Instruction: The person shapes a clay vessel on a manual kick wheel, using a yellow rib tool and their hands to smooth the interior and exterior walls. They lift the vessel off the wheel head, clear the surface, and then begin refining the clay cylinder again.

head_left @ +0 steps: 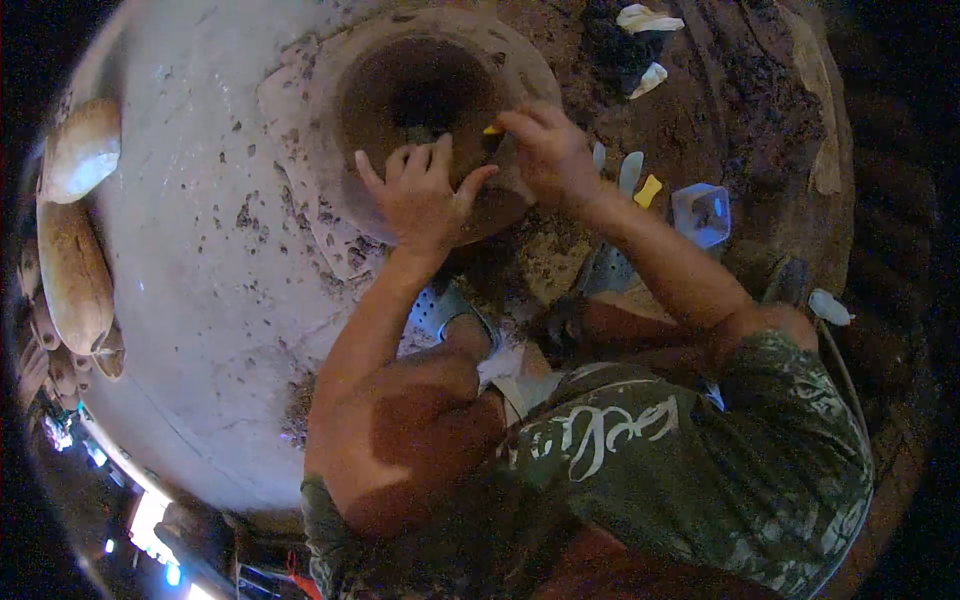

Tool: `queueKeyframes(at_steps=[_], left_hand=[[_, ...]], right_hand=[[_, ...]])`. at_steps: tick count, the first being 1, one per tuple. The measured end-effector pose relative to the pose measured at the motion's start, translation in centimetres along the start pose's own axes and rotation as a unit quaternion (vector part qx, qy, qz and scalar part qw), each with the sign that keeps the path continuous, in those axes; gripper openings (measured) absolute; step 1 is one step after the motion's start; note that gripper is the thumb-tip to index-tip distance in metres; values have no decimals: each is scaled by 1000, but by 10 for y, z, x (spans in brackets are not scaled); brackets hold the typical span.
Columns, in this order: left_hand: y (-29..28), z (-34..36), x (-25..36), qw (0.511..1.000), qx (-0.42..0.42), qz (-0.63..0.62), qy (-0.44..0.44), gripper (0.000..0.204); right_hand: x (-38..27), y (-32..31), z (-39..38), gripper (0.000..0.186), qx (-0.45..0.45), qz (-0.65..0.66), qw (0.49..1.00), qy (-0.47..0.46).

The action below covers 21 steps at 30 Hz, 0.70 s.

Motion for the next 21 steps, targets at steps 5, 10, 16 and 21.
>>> queueKeyframes(at_steps=[5,10,16,21], left_hand=[[-12,-2,3,991,28,-128,4,66],[-27,17,-36,968,-49,-168,179,67],[-2,1,-44,976,-83,-81,186,65],[-4,-9,-20,991,-36,-34,124,64]], right_hand=[[-14,10,-33,33,-79,35,996,28],[42,-1,24,31,-43,1,994,102],[43,8,33,36,-51,30,994,92],[-4,-8,-2,36,-7,-13,999,52]])
Point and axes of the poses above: each hand's wrist, its own z-axis towards the middle knuckle, its own y-axis out of the palm, x = y × z, the point moved 9 cm from there along z, towards the middle knuckle, and after that the axes turned 15 degrees about x, right-handed, at the moved point
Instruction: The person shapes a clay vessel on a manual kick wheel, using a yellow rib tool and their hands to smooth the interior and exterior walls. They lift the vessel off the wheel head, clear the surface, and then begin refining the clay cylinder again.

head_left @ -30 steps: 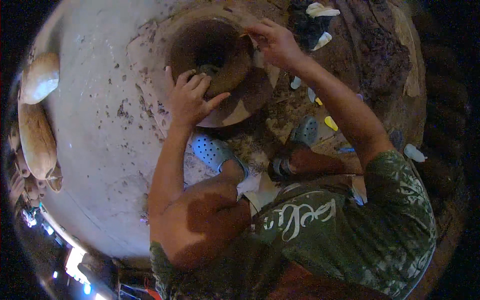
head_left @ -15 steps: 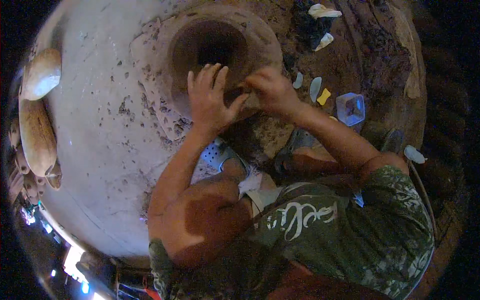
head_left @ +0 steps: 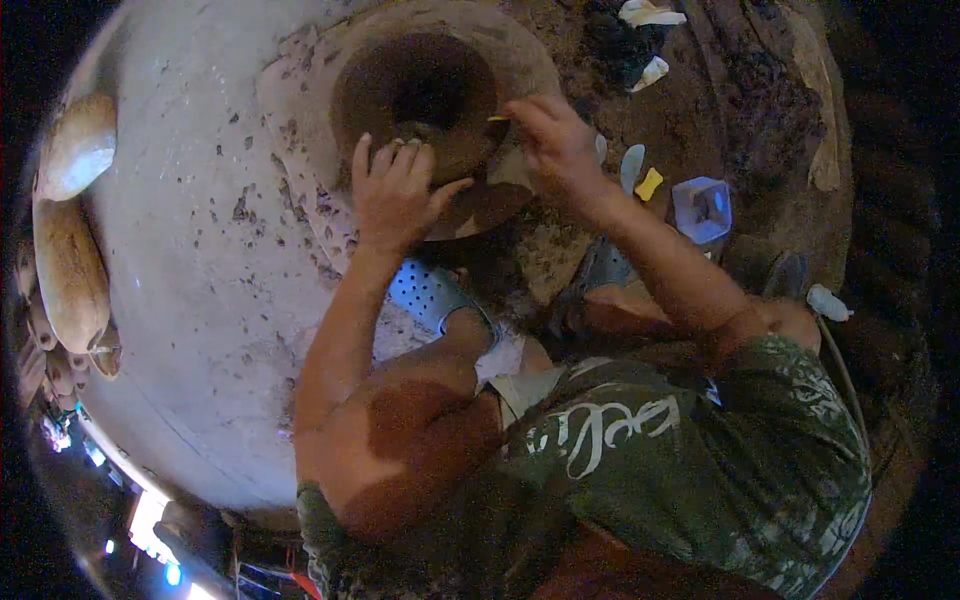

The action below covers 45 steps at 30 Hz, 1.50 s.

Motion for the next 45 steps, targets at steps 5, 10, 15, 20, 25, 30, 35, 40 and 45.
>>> queueKeyframes(at_steps=[5,10,15,20,25,30,35,40,45], left_hand=[[4,3,22,996,-49,-14,-75,67],[-17,19,8,992,-28,-104,69,69],[6,5,-1,990,-40,-78,108,61],[10,3,17,998,-38,-30,48,55],[17,-2,23,999,-44,-19,19,54],[19,7,32,994,-103,-24,11,54],[10,17,24,998,-52,-13,17,50],[19,12,26,997,-71,-2,-20,53],[28,10,30,994,-107,5,-2,63]], right_hand=[[-16,10,-31,43,-24,-6,999,-26],[7,-6,11,38,-18,-27,999,3],[48,11,40,37,-44,33,994,99],[20,11,-11,39,-4,7,1000,20],[-36,18,-51,55,-6,14,1000,-17],[-23,9,-45,50,-36,81,996,-10],[25,-2,19,39,8,35,999,25],[-12,7,-26,34,-10,14,999,-35],[-5,5,-52,29,-58,114,989,69]])
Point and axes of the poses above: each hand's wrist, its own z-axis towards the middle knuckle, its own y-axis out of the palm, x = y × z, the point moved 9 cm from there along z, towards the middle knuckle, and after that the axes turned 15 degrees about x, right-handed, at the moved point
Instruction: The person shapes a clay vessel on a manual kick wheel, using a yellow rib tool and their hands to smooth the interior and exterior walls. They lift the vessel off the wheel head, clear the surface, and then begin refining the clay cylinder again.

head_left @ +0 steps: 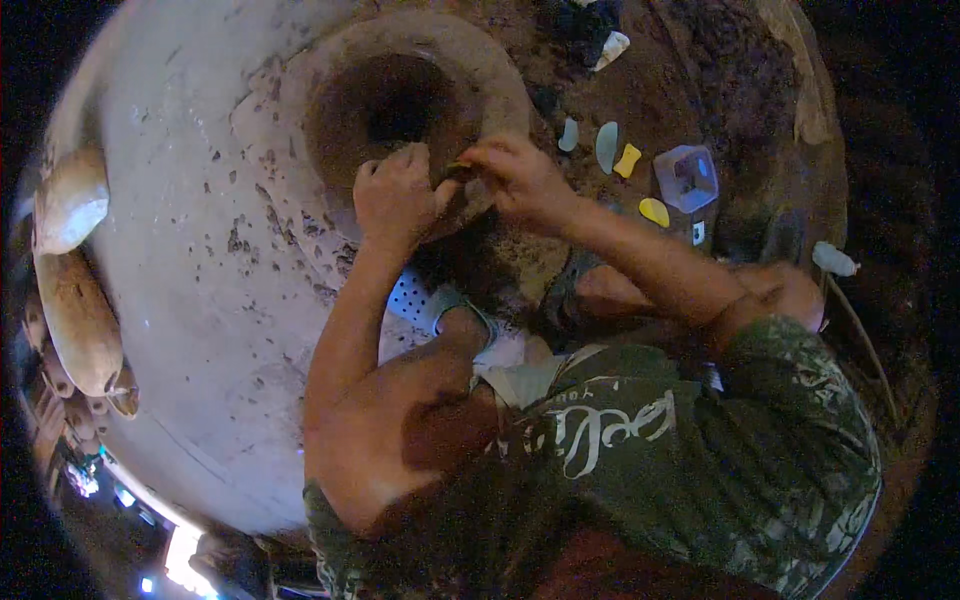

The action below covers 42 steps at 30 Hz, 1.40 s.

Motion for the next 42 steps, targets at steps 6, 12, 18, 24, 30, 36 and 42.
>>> queueKeyframes(at_steps=[6,12,18,24,30,36,42], left_hand=[[-9,21,19,998,20,-40,-45,64],[16,27,25,995,-73,-23,-57,65],[11,19,19,998,-63,5,-11,64],[-21,20,20,986,46,-157,-20,70],[13,38,4,962,-71,-177,-195,69],[16,39,20,974,-148,-66,-160,69],[16,36,19,975,-153,-21,-157,64]], right_hand=[[49,-43,66,30,141,-26,986,85],[49,-25,32,29,163,58,982,71],[24,-5,-12,24,100,114,983,103],[78,-21,-27,26,128,147,905,379],[129,37,-32,36,129,267,819,491],[94,31,-23,28,148,246,830,478],[58,11,-6,28,149,198,885,393]])
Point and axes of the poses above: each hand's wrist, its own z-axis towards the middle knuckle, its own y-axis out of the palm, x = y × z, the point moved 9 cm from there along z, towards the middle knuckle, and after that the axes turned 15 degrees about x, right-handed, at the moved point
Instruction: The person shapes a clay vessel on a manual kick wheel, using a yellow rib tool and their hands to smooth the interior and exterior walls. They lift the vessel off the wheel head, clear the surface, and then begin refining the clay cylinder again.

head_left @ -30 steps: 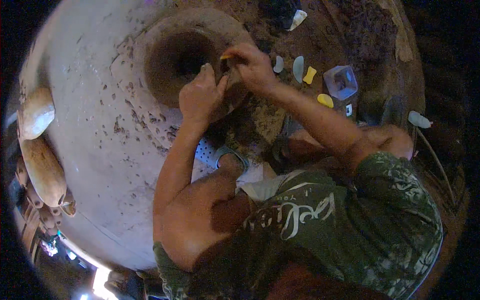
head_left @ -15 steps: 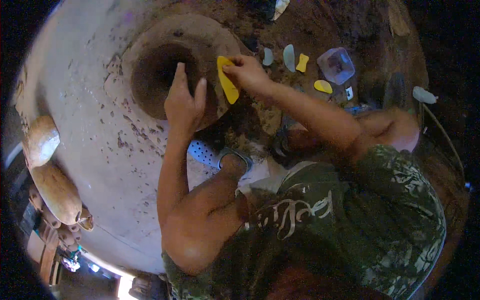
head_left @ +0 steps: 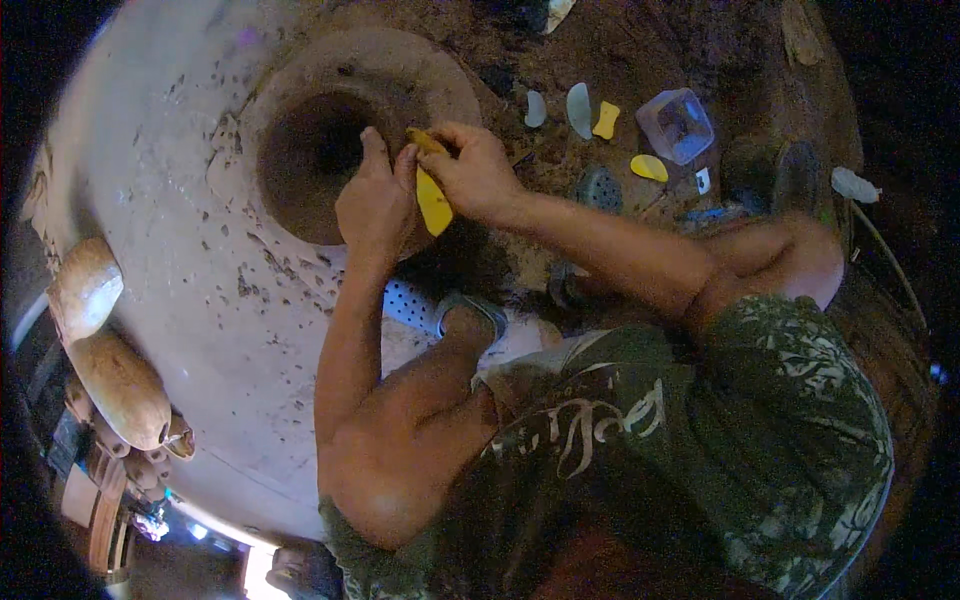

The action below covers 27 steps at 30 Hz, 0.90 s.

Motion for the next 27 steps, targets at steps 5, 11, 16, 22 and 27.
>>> queueKeyframes(at_steps=[5,11,16,22,27], left_hand=[[-10,-4,-2,943,226,-213,118,43],[-47,-50,29,878,196,-264,347,40],[-44,-35,5,925,231,-79,292,54],[-9,-30,-18,974,127,3,189,58],[-4,-23,-8,987,103,12,124,58]], right_hand=[[-28,-17,16,31,-67,-66,990,-108],[-23,-40,53,34,1,-131,988,-88],[-71,-7,68,32,-59,-138,929,-338],[-72,10,49,36,-68,-157,856,-488],[-53,1,-13,44,-60,-200,835,-509]])
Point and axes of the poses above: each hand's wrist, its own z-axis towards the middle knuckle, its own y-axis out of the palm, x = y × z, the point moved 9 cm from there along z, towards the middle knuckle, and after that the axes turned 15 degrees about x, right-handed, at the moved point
